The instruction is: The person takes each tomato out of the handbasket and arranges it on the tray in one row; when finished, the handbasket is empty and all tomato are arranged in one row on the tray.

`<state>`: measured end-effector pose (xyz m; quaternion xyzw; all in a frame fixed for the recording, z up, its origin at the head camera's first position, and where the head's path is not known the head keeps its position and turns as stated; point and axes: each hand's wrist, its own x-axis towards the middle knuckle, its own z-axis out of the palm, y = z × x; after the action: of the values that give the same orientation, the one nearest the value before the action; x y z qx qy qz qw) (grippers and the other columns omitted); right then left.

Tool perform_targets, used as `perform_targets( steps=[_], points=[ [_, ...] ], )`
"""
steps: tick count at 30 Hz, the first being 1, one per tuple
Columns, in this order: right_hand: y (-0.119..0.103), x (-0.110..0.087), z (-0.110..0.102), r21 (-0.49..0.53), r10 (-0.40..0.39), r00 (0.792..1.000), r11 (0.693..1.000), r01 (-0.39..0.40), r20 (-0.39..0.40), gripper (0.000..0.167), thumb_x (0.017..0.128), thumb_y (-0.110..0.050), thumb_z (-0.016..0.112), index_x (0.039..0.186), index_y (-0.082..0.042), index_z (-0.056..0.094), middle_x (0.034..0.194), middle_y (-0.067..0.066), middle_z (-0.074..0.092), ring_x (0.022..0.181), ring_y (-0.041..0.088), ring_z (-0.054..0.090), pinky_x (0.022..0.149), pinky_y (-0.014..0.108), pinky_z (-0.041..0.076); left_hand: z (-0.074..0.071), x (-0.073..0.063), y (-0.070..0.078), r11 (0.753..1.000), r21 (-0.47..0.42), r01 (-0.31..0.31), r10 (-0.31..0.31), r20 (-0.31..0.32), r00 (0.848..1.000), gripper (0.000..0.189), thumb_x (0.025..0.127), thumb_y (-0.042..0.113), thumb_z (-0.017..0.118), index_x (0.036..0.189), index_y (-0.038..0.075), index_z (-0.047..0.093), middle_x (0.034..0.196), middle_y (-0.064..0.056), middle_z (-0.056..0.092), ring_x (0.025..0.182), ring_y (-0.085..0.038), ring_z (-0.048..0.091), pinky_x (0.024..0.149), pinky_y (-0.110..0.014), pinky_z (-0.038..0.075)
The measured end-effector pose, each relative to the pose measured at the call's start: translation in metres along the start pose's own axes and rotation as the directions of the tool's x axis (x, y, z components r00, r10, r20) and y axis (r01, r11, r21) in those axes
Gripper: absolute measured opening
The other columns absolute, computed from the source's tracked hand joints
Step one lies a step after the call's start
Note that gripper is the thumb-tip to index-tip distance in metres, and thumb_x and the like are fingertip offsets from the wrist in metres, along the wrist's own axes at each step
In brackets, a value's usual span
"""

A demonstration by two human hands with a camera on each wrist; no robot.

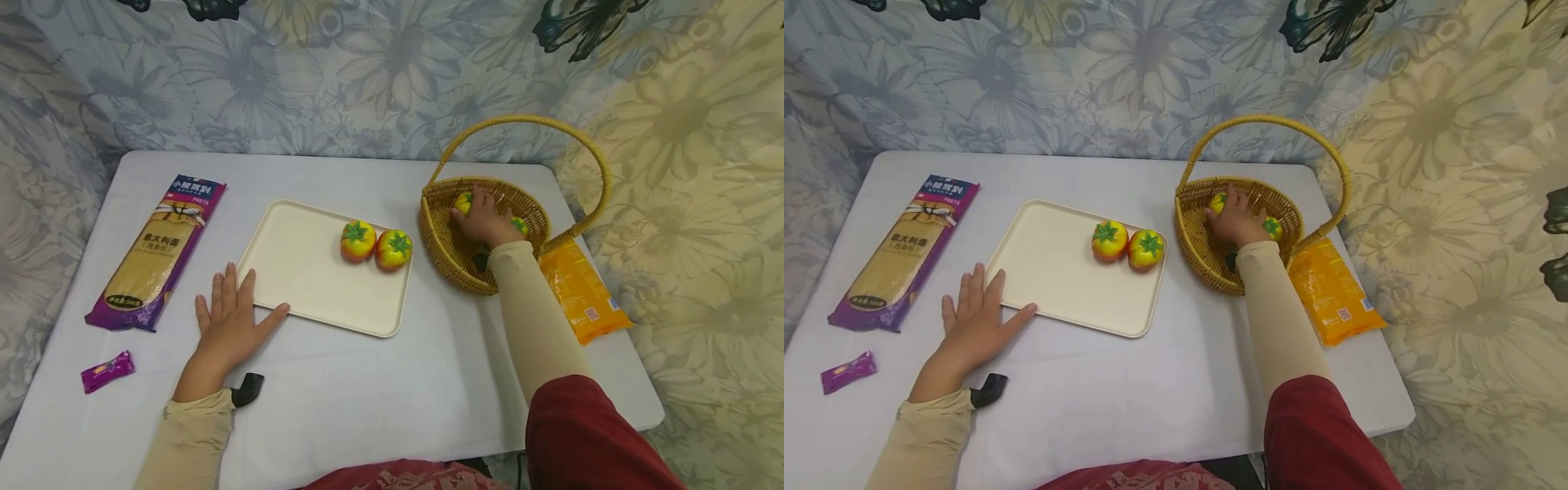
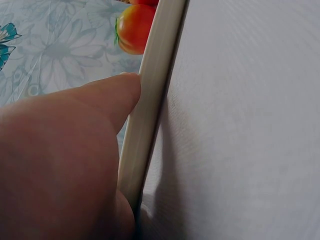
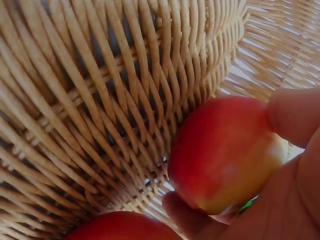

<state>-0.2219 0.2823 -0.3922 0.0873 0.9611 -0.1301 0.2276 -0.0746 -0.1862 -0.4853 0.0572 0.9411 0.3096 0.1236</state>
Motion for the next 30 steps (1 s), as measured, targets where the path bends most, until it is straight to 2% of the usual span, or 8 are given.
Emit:
perform_targets(
  steps=[12, 17, 20, 23, 26, 30],
  points=[
    [0.0, 0.007, 0.001, -0.012, -0.047, 0.994, 0.999, 0.046, -0.098, 0.088, 0.111, -0.049, 0.05, 0.168, -0.002, 0.003, 0.17, 0.031, 0.009, 0.155, 0.051, 0.02, 0.121, 0.072, 0.002, -0.002, -0.001, 0.001, 1.0, 0.002, 0.008, -0.008, 0.002, 1.0, 0.109, 0.101, 0.072, 0.051, 0.169, 0.002, 0.004, 0.171, -0.019, -0.028, 0.155, -0.042, -0.03, 0.113, -0.07, -0.026],
    [0.001, 0.004, 0.001, 0.022, -0.057, 0.993, 0.998, 0.06, -0.107, 0.087, 0.109, -0.046, 0.056, 0.167, 0.0, 0.01, 0.168, 0.032, 0.015, 0.151, 0.053, 0.025, 0.121, 0.072, 0.004, -0.001, -0.002, 0.0, 1.0, 0.005, 0.01, -0.01, 0.003, 1.0, 0.111, 0.099, 0.075, 0.049, 0.169, 0.001, 0.005, 0.171, -0.019, -0.028, 0.155, -0.043, -0.029, 0.113, -0.07, -0.026],
    [0.002, 0.003, 0.0, 0.068, -0.057, 0.99, 0.995, 0.066, -0.128, 0.087, 0.107, -0.046, 0.06, 0.167, 0.0, 0.016, 0.167, 0.031, 0.02, 0.149, 0.053, 0.03, 0.119, 0.074, 0.009, -0.002, -0.003, 0.0, 1.0, -0.002, 0.008, -0.008, 0.003, 1.0, 0.11, 0.1, 0.075, 0.049, 0.169, 0.001, 0.005, 0.171, -0.02, -0.027, 0.155, -0.044, -0.029, 0.113, -0.07, -0.026],
    [0.003, 0.002, -0.002, 0.164, -0.033, 0.979, 0.984, 0.066, -0.2, 0.088, 0.102, -0.045, 0.069, 0.165, -0.001, 0.027, 0.164, 0.029, 0.029, 0.145, 0.051, 0.036, 0.117, 0.073, 0.019, -0.002, -0.003, 0.001, 1.0, -0.007, 0.001, -0.001, 0.001, 1.0, 0.11, 0.1, 0.074, 0.05, 0.169, 0.001, 0.005, 0.171, -0.021, -0.027, 0.155, -0.044, -0.028, 0.112, -0.07, -0.026],
    [0.0, -0.003, -0.005, 0.26, -0.004, 0.959, 0.962, 0.081, -0.283, 0.089, 0.096, -0.044, 0.077, 0.163, -0.002, 0.036, 0.159, 0.028, 0.037, 0.139, 0.048, 0.041, 0.115, 0.068, 0.03, -0.001, -0.002, 0.0, 1.0, -0.005, -0.001, 0.001, -0.001, 1.0, 0.109, 0.1, 0.073, 0.05, 0.169, 0.001, 0.005, 0.171, -0.021, -0.027, 0.155, -0.045, -0.028, 0.112, -0.071, -0.026],
    [-0.008, -0.016, -0.01, 0.309, 0.01, 0.935, 0.945, 0.107, -0.354, 0.089, 0.093, -0.045, 0.08, 0.161, -0.004, 0.04, 0.154, 0.027, 0.04, 0.132, 0.046, 0.045, 0.11, 0.061, 0.039, -0.001, -0.002, 0.0, 1.0, -0.004, -0.001, 0.001, 0.002, 1.0, 0.11, 0.1, 0.075, 0.048, 0.169, 0.001, 0.005, 0.171, -0.02, -0.027, 0.155, -0.044, -0.029, 0.112, -0.071, -0.026]
  ],
)
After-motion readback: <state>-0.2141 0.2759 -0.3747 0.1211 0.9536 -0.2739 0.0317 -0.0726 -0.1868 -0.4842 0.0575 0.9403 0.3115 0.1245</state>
